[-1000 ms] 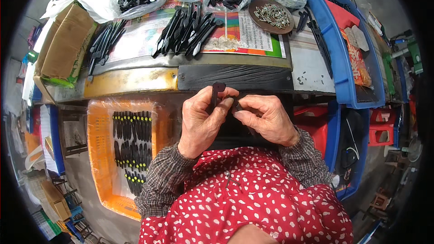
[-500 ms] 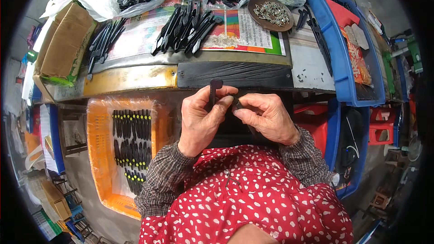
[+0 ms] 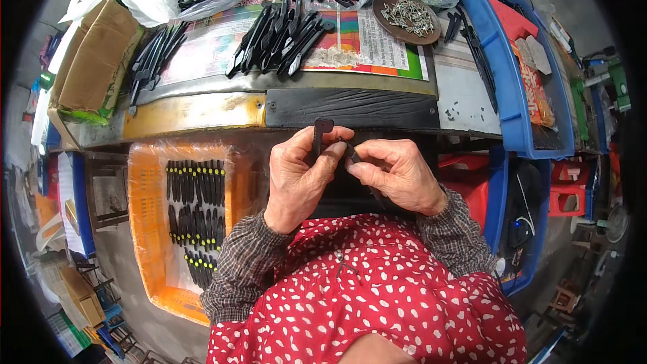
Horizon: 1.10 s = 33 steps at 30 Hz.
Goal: The person assembles small black plastic components by hand at a workstation.
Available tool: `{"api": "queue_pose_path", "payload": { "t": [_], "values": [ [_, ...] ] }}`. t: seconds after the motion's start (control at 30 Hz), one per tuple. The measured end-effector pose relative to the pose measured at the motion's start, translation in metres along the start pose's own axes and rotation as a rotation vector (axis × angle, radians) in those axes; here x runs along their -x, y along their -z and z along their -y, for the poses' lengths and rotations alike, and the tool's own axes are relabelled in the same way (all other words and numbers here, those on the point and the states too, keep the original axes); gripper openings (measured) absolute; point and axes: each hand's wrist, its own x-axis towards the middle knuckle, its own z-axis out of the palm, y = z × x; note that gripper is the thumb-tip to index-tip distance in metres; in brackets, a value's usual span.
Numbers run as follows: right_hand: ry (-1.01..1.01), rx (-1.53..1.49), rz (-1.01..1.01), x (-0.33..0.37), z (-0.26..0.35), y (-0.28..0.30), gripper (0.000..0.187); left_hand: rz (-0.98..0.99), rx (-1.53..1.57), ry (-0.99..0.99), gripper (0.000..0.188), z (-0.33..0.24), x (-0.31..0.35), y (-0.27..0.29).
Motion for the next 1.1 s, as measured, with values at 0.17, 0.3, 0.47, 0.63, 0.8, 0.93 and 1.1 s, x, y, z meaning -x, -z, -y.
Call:
{"api": "queue_pose_path", "payload": {
  "t": [0.17, 0.3, 0.47, 0.63, 0.8, 0.93, 1.1],
  "values": [
    [-0.013, -0.051, 0.015, 0.0, 0.001, -0.002, 0.012, -0.008, 0.043, 0.027, 0.015, 0.001, 0.002, 0.0],
    [0.011, -0.038, 0.021, -0.002, -0.004, -0.002, 0.013, -0.032, 0.103, 0.01, 0.014, 0.006, 0.003, -0.002],
    [0.0, -0.032, 0.045, -0.002, -0.004, -0.002, 0.014, -0.042, 0.093, -0.011, 0.014, 0.007, 0.003, -0.001],
    [-0.091, -0.143, 0.073, 0.0, -0.001, -0.002, 0.015, -0.011, 0.079, 0.06, 0.016, 0.004, 0.003, 0.001],
    [-0.105, -0.189, 0.093, 0.0, -0.007, -0.002, 0.016, -0.03, 0.072, 0.067, 0.017, 0.003, 0.007, -0.002],
    [-0.095, -0.208, 0.09, 0.001, -0.01, -0.004, 0.013, -0.045, 0.055, 0.076, 0.02, 0.004, 0.009, -0.002],
    [-0.122, -0.23, 0.094, 0.001, -0.012, -0.004, 0.014, -0.066, 0.07, 0.072, 0.023, 0.005, 0.011, 0.001]
  ]
}}
